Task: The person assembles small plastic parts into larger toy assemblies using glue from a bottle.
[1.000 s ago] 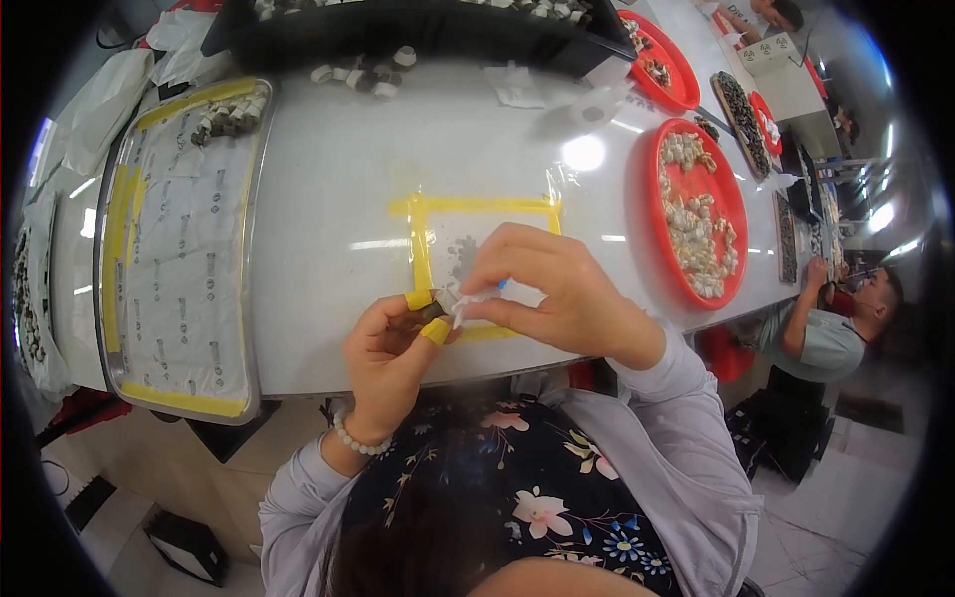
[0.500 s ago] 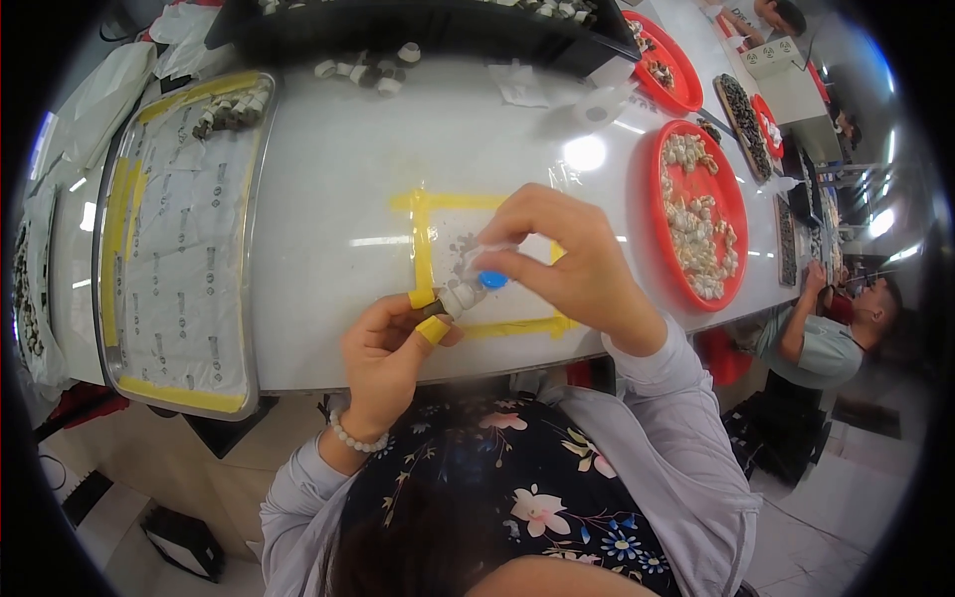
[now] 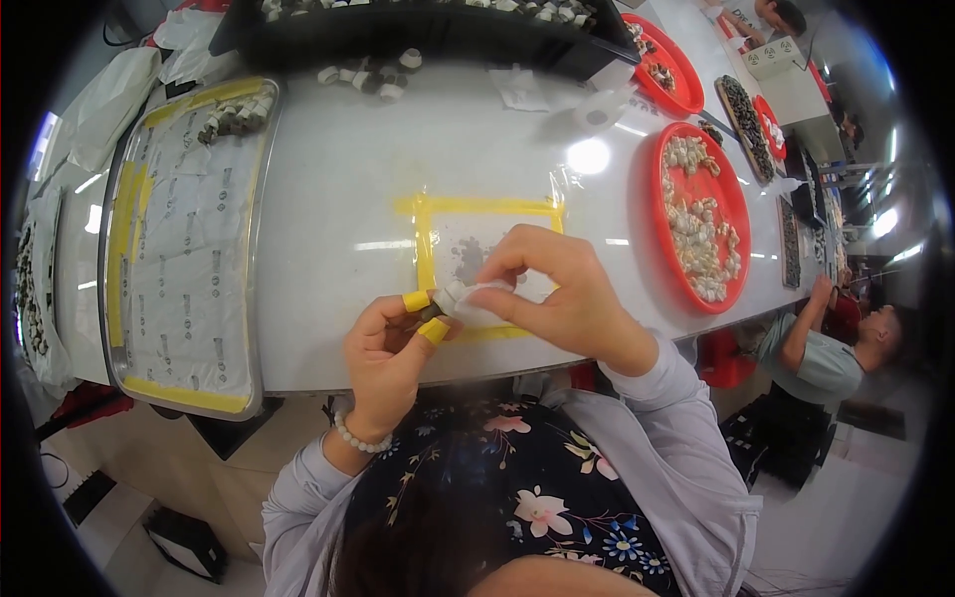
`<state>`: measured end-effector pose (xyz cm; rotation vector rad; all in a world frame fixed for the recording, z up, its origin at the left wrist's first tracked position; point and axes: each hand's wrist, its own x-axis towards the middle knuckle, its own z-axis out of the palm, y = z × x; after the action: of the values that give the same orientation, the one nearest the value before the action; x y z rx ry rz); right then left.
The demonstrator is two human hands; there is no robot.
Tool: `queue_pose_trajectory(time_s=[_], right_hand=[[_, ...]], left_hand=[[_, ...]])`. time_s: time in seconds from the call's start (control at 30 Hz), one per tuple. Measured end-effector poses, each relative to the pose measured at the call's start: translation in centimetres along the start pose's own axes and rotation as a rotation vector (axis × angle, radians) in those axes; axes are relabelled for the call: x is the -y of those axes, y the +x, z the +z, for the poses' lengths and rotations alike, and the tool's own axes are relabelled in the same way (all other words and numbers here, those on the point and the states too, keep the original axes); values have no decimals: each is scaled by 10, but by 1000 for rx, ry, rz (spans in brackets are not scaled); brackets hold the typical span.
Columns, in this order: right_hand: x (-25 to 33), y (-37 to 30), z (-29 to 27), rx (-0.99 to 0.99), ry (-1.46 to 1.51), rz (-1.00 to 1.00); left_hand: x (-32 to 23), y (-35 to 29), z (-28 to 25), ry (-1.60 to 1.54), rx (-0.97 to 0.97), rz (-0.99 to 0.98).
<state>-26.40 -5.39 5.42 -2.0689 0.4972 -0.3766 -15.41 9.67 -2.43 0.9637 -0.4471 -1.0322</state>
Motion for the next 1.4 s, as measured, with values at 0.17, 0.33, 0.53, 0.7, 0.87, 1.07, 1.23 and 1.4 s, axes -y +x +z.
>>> queue_pose_trajectory(time_s=[0.17,0.33,0.53,0.7,0.87,1.07,1.23,1.4], right_hand=[[3,3,11,-31,-243,-229],[5,-4,-7,120,-353,-185],[-31,4,-44,-254,-309,34],[-84,22,-68,-409,-492,72],[-86,21,-69,-455,-575,50],[-85,19,-62,-555,-448,-22],[-94,15,-65,-588,-437,-75],[-95,12,-65,-500,-395,43]], left_hand=[[5,-3,2,54,-9,55],[1,0,0,15,-72,20],[1,0,2,-16,-86,65],[2,0,2,-20,-83,64],[2,3,1,-2,-109,60],[-3,0,3,28,-128,68],[-31,-4,-13,81,-157,100],[-113,22,-80,588,-322,340]])
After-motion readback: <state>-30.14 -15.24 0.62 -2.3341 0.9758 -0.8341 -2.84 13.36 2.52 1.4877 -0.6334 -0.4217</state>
